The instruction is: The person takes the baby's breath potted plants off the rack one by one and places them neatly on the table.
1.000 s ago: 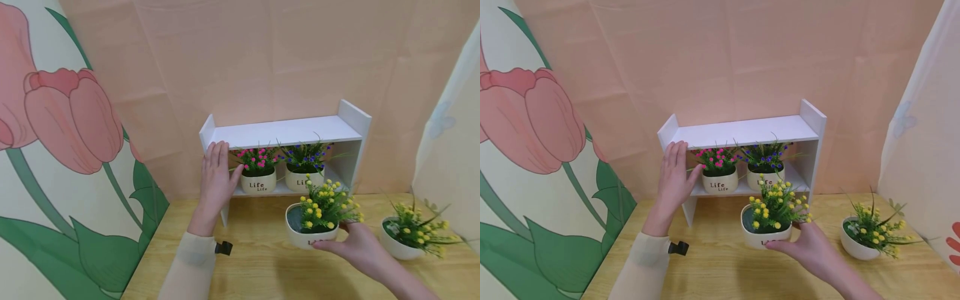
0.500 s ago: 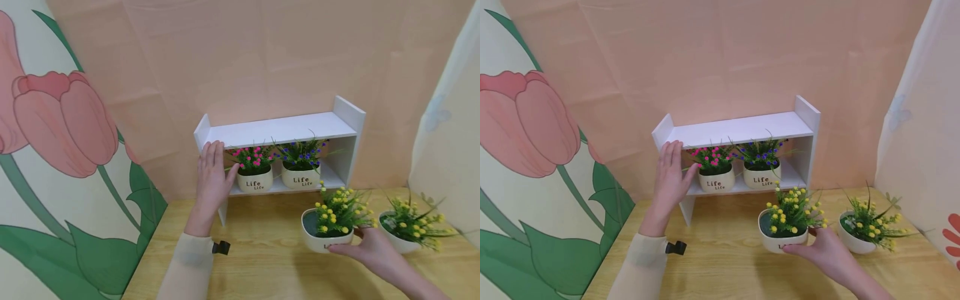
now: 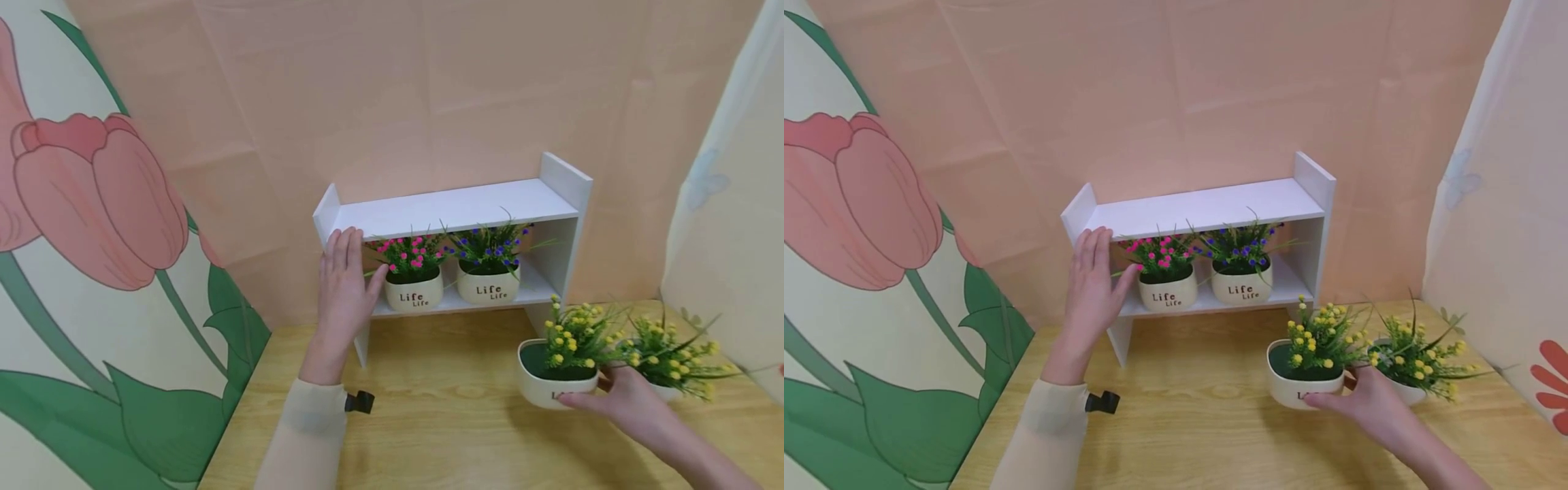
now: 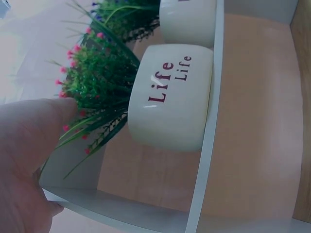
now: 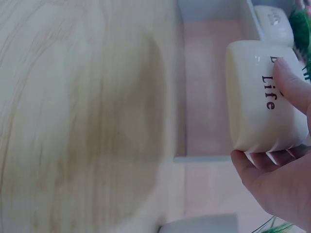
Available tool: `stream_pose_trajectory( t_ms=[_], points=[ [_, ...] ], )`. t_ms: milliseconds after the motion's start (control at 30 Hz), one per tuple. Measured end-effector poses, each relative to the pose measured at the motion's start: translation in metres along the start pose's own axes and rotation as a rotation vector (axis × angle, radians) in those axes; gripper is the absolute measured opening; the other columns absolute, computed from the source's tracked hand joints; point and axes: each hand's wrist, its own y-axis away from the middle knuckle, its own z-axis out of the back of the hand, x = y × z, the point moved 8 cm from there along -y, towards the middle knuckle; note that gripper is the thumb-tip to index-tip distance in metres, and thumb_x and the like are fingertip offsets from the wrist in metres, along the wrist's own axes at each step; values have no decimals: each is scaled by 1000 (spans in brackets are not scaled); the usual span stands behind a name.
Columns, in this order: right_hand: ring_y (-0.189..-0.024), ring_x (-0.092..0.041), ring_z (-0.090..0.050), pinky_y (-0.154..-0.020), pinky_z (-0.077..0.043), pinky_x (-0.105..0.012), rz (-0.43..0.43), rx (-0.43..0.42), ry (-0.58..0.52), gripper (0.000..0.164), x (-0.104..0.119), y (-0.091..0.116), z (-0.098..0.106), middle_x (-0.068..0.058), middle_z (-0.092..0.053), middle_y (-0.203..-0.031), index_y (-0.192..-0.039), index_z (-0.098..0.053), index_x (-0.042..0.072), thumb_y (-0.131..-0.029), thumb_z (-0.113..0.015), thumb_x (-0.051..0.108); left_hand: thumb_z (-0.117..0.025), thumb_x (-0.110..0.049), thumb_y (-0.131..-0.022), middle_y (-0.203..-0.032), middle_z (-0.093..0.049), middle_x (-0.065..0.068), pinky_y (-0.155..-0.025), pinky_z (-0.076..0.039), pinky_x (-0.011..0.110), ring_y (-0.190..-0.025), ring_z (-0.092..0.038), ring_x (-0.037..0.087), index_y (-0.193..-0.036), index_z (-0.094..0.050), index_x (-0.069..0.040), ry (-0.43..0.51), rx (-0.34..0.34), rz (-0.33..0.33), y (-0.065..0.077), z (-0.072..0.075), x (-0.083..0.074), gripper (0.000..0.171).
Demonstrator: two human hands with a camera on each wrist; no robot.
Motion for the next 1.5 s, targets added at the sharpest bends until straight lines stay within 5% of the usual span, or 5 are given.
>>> stream_pose_trajectory(
  t_ms=[167,467,800,1300,1500],
  points=[
    [-129,-59,-61,-81,-60,-18,-55,33,6,93,-19,-2,-1,-40,-53,-154,-159,-45,-6,-88,-97,24,-67,-42,-111,-175,-30,13,-135,-14,57,-168,-12,34,-171,-28,-5,-2,20,1,-1,-2,-2,80],
    [-130,-66,-56,-82,-57,-16,-97,102,70,102,-45,-6,-2,-48,-43,-154,-158,-40,-15,-90,-96,36,-68,-41,-111,-174,-30,13,-135,-15,56,-167,-12,34,-170,-28,-5,-4,13,-7,-3,-1,-2,80],
    [-127,-66,-58,-103,-51,-71,-96,108,216,104,-60,-11,-3,-52,-46,-144,-152,-45,-20,-89,-94,48,-72,-38,-109,-172,-32,14,-135,-16,56,-166,-16,36,-168,-32,-4,16,-23,-21,0,2,1,79],
    [-98,-36,-71,-80,-59,-39,-88,83,254,98,-74,-15,-8,-47,-65,-125,-144,-56,-19,-86,-95,50,-72,-37,-109,-171,-34,16,-134,-19,56,-165,-18,37,-167,-33,-2,17,-42,-43,1,2,1,78],
    [-56,-10,-32,-53,-33,-28,-162,104,222,65,-83,-10,-12,5,-34,-68,-109,-68,-5,-89,-92,52,-73,-37,-109,-170,-35,17,-134,-20,57,-165,-19,37,-166,-34,-2,21,-56,-54,1,2,-1,78]
  ],
)
